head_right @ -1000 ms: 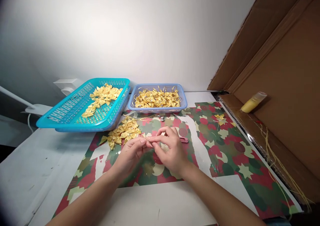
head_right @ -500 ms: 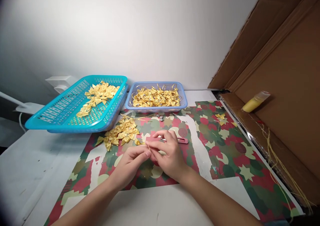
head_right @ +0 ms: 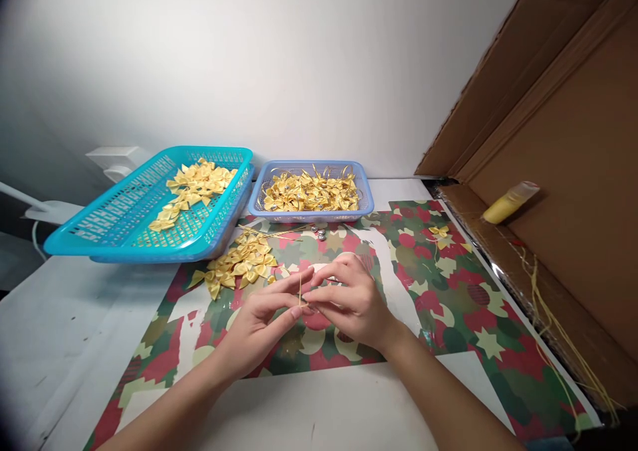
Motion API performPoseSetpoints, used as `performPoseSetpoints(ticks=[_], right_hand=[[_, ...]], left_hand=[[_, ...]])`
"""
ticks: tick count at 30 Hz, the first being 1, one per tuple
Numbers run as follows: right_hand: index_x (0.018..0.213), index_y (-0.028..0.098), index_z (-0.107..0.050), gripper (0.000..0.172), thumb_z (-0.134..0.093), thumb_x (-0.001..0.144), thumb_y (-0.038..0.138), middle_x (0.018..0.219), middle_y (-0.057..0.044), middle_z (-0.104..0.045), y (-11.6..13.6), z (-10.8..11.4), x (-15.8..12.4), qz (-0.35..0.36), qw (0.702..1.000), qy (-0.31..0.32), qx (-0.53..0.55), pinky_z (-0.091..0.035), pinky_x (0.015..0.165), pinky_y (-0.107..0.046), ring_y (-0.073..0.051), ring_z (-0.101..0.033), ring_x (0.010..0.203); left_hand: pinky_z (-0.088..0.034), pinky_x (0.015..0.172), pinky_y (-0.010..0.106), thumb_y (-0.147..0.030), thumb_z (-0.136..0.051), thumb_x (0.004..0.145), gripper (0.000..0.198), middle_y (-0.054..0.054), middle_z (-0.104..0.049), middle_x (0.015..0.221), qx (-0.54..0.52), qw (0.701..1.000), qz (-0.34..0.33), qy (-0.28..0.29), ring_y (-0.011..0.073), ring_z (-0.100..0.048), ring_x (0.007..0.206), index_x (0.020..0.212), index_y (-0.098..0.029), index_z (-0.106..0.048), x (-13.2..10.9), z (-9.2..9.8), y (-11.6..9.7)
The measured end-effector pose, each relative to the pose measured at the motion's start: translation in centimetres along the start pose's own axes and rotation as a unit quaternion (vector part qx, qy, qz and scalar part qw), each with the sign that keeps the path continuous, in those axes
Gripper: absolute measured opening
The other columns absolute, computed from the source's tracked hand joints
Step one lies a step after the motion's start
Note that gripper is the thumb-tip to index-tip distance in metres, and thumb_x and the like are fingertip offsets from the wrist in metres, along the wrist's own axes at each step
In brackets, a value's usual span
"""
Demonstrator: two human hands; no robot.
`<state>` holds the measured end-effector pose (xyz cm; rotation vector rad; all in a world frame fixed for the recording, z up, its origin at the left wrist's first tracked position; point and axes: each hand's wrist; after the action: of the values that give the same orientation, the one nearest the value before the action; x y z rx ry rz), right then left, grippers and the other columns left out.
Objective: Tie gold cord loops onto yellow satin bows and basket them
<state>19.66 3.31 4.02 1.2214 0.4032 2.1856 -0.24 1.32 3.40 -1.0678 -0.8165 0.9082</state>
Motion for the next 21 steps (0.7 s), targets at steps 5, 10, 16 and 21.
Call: performPoseSetpoints(ticks=[5, 10, 16, 21], right_hand=[[0.086, 0.027, -0.073, 0.013, -0.069, 0.081, 0.016, 0.076, -0.002, -0.067, -0.3, 0.5, 0.0, -0.068, 0.994, 0.013, 0.083, -0.049, 0.070, -0.036, -0.018, -0.058, 0.073], [0.080, 0.026, -0.071, 0.010, -0.068, 0.080, 0.016, 0.076, -0.002, -0.063, -0.9, 1.0, -0.4, -0.187, 0.956, -0.065, 0.215, -0.047, 0.065, -0.033, -0.018, -0.058, 0.074], [0.068, 0.025, -0.066, 0.010, -0.065, 0.077, 0.020, 0.068, 0.000, -0.054, -1.7, 1.8, -0.2, -0.249, 0.902, -0.176, 0.306, -0.042, 0.062, -0.031, -0.016, -0.050, 0.067], [0.066, 0.025, -0.061, 0.009, -0.062, 0.075, 0.025, 0.063, 0.001, -0.045, -2.5, 2.1, -0.1, -0.273, 0.890, -0.238, 0.277, -0.043, 0.064, -0.033, -0.017, -0.046, 0.067]], left_hand=[[-0.040, 0.108, 0.049, -0.020, -0.057, 0.084, 0.026, 0.013, -0.049, 0.145, 0.196, 0.973, -0.122, 0.011, 0.0319, -0.046, 0.133, 0.105, -0.021, -0.072, 0.0, 0.3, 0.5], [-0.038, 0.107, 0.057, -0.021, -0.056, 0.083, 0.032, 0.015, -0.052, 0.143, 0.325, 0.931, -0.168, 0.021, 0.0349, -0.045, 0.134, 0.114, -0.019, -0.066, 0.2, 0.6, 0.9], [-0.043, 0.100, 0.051, -0.021, -0.056, 0.082, 0.025, 0.012, -0.063, 0.131, 0.346, 0.917, -0.199, 0.016, 0.0321, -0.056, 0.121, 0.105, -0.021, -0.066, 0.3, 1.0, 0.7], [-0.044, 0.092, 0.045, -0.020, -0.055, 0.082, 0.029, 0.010, -0.072, 0.113, 0.325, 0.925, -0.194, 0.021, 0.0274, -0.064, 0.103, 0.108, -0.023, -0.066, 0.6, 1.1, 0.8]])
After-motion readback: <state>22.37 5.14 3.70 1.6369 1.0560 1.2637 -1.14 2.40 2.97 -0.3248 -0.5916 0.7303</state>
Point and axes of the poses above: each hand's wrist, its own x-axis towards the middle knuckle, its own z-axis out of the back of the hand, y = z × x
